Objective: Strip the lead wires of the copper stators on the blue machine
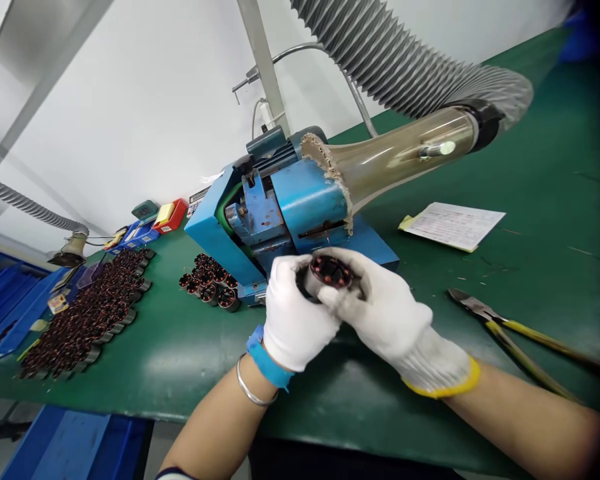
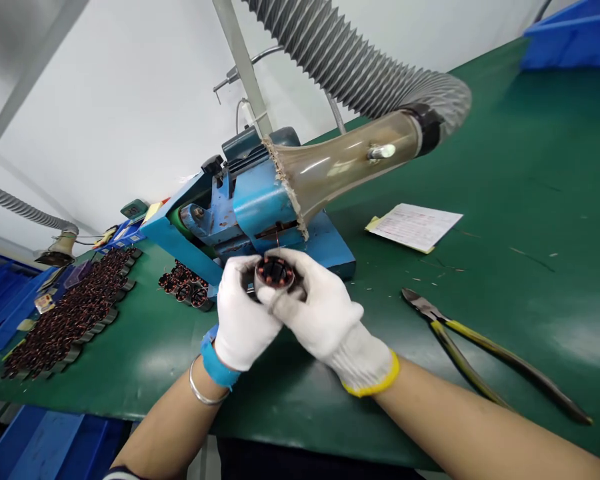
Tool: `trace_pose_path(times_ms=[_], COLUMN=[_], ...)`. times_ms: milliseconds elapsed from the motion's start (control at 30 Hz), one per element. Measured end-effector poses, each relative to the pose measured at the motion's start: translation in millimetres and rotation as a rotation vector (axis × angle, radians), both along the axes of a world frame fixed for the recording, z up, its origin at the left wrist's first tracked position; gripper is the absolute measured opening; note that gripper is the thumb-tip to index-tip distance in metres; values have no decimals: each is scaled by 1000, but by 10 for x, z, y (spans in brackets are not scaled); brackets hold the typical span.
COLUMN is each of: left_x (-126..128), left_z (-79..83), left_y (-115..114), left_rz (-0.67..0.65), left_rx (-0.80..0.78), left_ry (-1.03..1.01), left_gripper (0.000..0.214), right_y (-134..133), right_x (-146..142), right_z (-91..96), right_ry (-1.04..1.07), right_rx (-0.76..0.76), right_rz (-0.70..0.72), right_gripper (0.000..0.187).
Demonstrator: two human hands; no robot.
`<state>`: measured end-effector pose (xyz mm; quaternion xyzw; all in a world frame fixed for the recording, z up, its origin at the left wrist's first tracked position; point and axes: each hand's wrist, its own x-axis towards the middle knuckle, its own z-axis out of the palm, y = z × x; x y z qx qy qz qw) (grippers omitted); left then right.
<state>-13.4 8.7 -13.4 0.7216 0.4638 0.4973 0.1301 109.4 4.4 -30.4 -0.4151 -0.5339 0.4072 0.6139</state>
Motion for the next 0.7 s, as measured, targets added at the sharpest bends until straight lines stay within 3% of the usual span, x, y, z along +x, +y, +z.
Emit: trace_pose_path(times_ms=[167, 300, 433, 567, 633, 700], left_x=[-189, -200, -219, -279, -290, -287], left_z=[-147, -153, -116, -133, -134, -119], left_y=[-131, -166, -167, -118, -102, -103], left_rz=[-138, -176, -348, -580, -581, -540], left_rx=[-126, -478, -699, -804, -838, -861], left_ry=[-179, -399, -551, -659, -669, -649], left_gripper=[49, 54, 74, 85, 80, 71], right_y=[-104, -88, -68, -28, -26, -42], right_x=[50, 138, 231, 271, 263, 234], right_z=[-78, -82, 8, 47, 32, 2], right_ry=[-361, -588, -692, -729, -693, -580], right_rx=[199, 460, 615, 682, 681, 575], right_rz=[14, -108, -7, 91, 101, 97], right_gripper=[49, 50, 46, 36, 31, 22])
